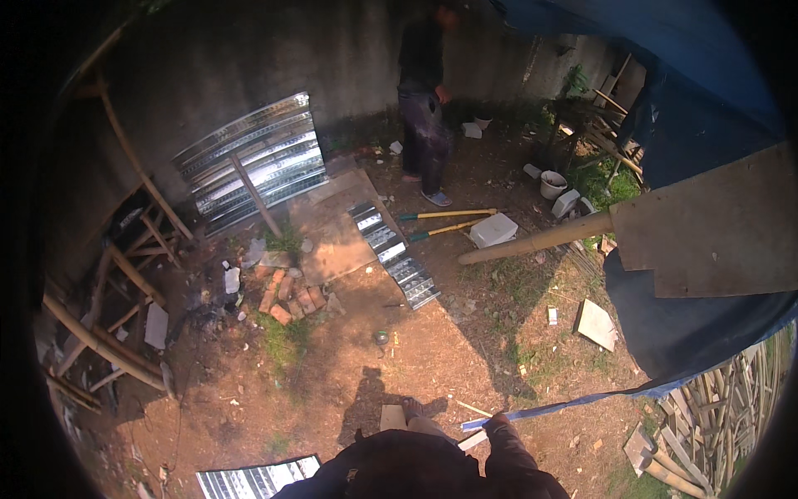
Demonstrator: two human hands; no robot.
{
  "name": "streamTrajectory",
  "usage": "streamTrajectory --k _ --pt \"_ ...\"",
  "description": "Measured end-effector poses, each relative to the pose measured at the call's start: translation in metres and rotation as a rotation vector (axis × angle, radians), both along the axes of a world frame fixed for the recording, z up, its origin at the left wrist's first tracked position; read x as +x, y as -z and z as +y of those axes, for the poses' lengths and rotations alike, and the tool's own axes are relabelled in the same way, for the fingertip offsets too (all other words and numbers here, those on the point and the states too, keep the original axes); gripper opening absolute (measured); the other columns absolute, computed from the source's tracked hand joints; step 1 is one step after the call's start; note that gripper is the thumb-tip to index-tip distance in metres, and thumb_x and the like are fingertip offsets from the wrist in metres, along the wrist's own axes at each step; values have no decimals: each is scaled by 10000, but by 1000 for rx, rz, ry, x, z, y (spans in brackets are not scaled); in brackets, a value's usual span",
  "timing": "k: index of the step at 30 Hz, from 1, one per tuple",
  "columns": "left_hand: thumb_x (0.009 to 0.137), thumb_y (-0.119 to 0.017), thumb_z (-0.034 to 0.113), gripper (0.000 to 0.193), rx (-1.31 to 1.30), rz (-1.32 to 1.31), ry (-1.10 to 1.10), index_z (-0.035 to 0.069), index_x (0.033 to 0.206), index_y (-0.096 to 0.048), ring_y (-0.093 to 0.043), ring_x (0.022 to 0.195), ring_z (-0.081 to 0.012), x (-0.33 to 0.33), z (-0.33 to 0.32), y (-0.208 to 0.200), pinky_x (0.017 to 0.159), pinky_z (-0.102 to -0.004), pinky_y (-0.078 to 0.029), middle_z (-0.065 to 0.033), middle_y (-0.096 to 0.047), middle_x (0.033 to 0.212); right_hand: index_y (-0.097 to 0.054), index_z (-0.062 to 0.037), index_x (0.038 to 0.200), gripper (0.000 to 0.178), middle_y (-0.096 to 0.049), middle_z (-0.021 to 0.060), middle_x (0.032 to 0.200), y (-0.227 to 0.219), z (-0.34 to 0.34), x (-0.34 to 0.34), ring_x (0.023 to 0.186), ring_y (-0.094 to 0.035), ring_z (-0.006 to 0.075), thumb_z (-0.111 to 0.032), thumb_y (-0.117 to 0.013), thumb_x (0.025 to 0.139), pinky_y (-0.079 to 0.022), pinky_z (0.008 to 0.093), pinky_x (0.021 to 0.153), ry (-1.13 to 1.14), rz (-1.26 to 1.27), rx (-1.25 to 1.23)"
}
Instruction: The person positions a corrugated metal sheet on the ground, marks a cut line with a marker, then uses an angle grinder to cut along the marked line. The person adjusts the sheet and grinder position as needed while cutting.
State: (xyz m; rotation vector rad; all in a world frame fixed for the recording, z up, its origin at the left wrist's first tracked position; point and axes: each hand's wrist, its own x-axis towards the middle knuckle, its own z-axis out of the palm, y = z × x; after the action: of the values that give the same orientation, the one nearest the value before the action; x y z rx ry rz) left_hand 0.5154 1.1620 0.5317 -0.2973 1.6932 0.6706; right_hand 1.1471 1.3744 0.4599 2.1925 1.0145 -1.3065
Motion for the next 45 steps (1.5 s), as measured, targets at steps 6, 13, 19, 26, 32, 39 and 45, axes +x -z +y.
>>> streamTrajectory --k 6,13,19,26,32,39,45 --pt "900 -559 167 174 100 59 -46 32 996 -612 -639 774 -312 3 109 -29 619 -449 -529 -157 -626 934 -717 -70 906 317 -702 168 899 -88 320 -58 842 -681 296 -345 -756 754 -537 393 747 -253 -137 659" --pt "908 -592 166 197 68 50 -14 15 1031 -613 -654 860 -319 -14 223 -23 705 -458 -549 -173 -633 1049 -669 -56 791 201 -621 140 665 -157 392 -146 648 -602 209 -208 -786 731 -489 406 616 93 387 892" --pt "933 -568 174 249 127 64 13 -12 1097 -588 -659 915 -344 -78 332 -36 755 -470 -564 -189 -634 1140 -717 -177 1080 426 -682 80 1133 -64 310 -121 1079 -633 287 -511 -597 844 -513 410 886 -1000 -10 172" --pt "935 -533 172 173 455 332 -95 34 1032 -570 -667 940 -346 -115 451 -92 769 -460 -559 -181 -673 1092 -703 -110 1103 603 -704 116 1052 -15 256 -69 1055 -650 241 -621 -539 829 -478 360 945 -1019 -17 -180" --pt "959 -461 255 249 408 447 -340 40 1025 -568 -635 994 -404 -30 340 -71 815 -555 -522 -229 -632 1161 -717 -49 950 362 -692 111 837 17 466 -39 796 -656 229 -391 -660 844 -513 396 733 -455 -11 127" --pt "947 -519 192 220 -310 105 -710 52 1116 -537 -649 806 -280 255 152 -55 682 -458 -532 -125 -650 938 -735 -81 947 465 -717 125 983 -2 681 -141 914 -683 277 -496 -711 740 -516 431 811 -681 149 324" --pt "994 -406 253 374 -335 33 -608 36 1295 -366 -386 1113 -280 335 217 52 913 -422 -294 -155 -417 1232 -709 -53 873 425 -696 153 904 73 656 -242 959 -651 310 -436 -770 699 -480 439 864 -1114 170 279"
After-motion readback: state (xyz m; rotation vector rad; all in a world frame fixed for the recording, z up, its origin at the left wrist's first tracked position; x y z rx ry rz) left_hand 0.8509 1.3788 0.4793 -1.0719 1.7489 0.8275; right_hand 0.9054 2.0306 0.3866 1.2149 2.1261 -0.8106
